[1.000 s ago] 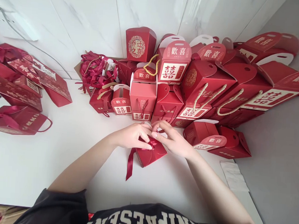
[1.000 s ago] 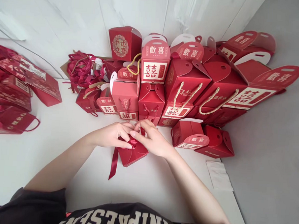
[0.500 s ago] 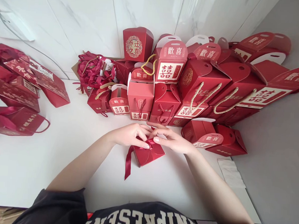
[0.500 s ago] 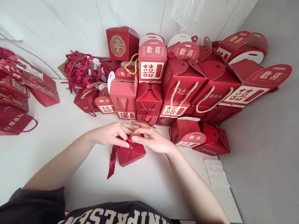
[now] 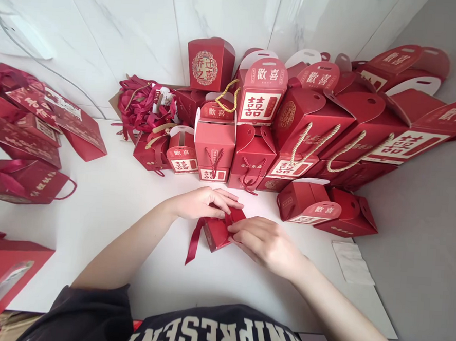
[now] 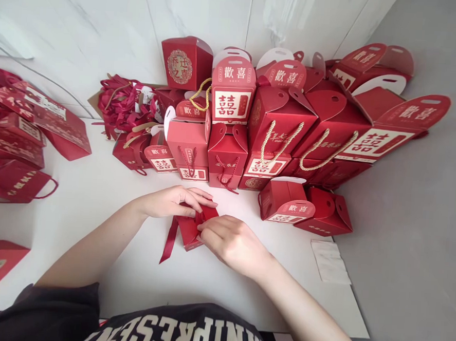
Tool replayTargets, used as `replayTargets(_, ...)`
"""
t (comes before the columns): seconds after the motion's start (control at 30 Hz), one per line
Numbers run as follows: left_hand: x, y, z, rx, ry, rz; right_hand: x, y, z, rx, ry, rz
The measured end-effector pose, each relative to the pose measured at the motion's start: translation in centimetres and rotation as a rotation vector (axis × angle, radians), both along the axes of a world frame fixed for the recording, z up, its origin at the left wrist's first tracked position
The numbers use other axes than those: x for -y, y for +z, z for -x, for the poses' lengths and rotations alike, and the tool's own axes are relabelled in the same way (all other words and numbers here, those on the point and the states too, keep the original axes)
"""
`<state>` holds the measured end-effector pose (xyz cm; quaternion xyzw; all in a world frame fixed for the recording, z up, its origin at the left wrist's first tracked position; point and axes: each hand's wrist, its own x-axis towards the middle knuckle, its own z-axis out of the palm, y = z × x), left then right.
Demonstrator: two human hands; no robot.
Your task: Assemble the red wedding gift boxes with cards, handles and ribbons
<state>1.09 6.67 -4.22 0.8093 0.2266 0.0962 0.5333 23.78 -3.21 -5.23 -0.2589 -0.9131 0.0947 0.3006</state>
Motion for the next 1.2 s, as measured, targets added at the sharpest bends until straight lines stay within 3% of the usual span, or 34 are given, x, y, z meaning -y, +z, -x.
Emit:
replayTargets(0.13,0.5,0.5,-0.1,-0.018,0.030,-0.047,0.6,0.0,0.1,0.142,-0.067,-0.174)
replayTargets(0.37,2.0,1.4,-0.3,-0.113,0.096,-0.197,1.2,0.0,0.7,0.175,-0.104,-0.149)
replayTargets(0.5,3.4,1.5,-1.0,-0.150,0.224,-0.364,0.8,-0.1,0.5,0.081,-0.080,0.028)
replayTargets(0.63,5.1,2.4,-1.9,-0.228,0.217,-0.646,-0.6,-0.5,0.1,-0.226,-0.183,0.280)
replayTargets(0.73,5.9,2.7,-2.2,-0.262,0.256,-0.882,-1.8,-1.0,0.0,-0.322,-0.188,0.351)
replayTargets(0.87,6.2,1.9,-2.2,-0.251,0.304,-1.169,-2.6,-1.7,0.2,-0.305,-0.150,0.374)
replayTargets(1.0,6.5,0.3,-2.2,-0.166,0.345,-1.398,-2.7,-1.4,0.0,-0.230,-0.146,0.370)
replayTargets(1.2,7.7,-0.8,-1.8,-0.057,0.391,-1.453,-2.4,0.0,-0.5,-0.186,-0.104,0.473)
